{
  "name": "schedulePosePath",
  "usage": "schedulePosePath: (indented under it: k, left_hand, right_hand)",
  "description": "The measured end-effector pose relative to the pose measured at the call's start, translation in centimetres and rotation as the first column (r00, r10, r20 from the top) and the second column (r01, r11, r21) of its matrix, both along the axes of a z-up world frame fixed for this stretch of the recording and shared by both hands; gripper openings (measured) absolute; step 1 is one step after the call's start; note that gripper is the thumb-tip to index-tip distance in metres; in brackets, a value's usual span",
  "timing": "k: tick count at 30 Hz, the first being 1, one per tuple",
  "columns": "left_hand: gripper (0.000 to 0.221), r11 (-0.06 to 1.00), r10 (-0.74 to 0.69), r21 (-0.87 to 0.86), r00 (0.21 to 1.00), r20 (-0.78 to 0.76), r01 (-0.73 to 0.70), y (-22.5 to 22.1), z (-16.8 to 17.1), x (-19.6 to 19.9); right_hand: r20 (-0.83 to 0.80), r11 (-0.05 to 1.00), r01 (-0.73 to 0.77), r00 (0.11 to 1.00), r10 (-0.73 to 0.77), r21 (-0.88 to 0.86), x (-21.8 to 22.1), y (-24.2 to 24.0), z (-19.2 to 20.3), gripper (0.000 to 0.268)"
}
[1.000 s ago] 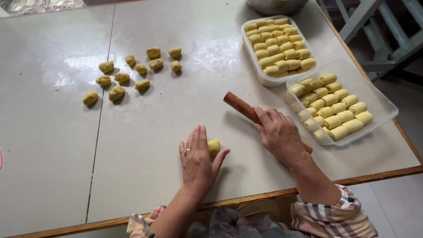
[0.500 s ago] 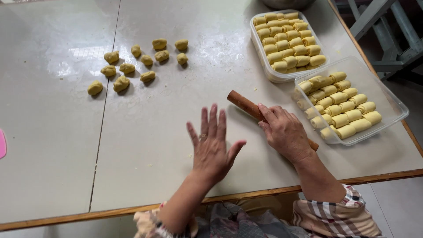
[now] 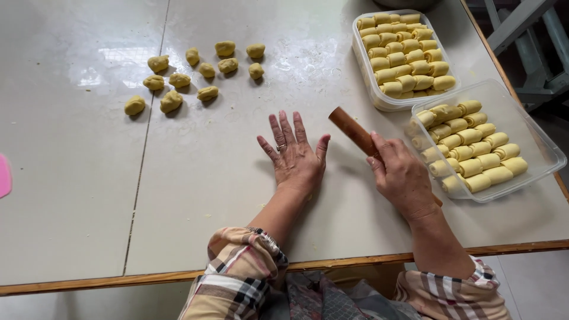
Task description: Flattening small dough balls with a rolling pin and rolling them into cylindrical pastry shapes.
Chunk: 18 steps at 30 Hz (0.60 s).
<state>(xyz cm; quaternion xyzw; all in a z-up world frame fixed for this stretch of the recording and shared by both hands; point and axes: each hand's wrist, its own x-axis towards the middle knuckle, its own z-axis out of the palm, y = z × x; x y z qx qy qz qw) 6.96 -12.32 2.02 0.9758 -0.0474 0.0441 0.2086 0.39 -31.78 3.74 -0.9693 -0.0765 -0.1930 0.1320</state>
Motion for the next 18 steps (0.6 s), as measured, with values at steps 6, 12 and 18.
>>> schedulePosePath:
  k: [6, 12, 18]
  left_hand:
    - [0.055, 0.657, 0.216, -0.751, 0.938, 0.270, 0.065, 4.8, -2.4, 1.1]
    - [0.067, 0.734, 0.102, -0.655, 0.925, 0.365, 0.178, 9.9, 7.7, -4.3]
    - [0.062, 0.962, -0.274, 0.013, 0.954, 0.123, 0.274, 7.5, 1.9, -3.5]
  right_hand:
    - [0.080, 0.931, -0.300, 0.954, 0.290, 0.206, -1.6, 2.0, 5.6, 0.045]
    - [0.013, 0.877, -0.478, 0.878, 0.479, -0.053, -3.3, 5.1, 4.2, 0.044]
    - [0.107, 0.887, -0.442, 0.883, 0.456, -0.135, -1.9, 6.7, 1.5, 0.050]
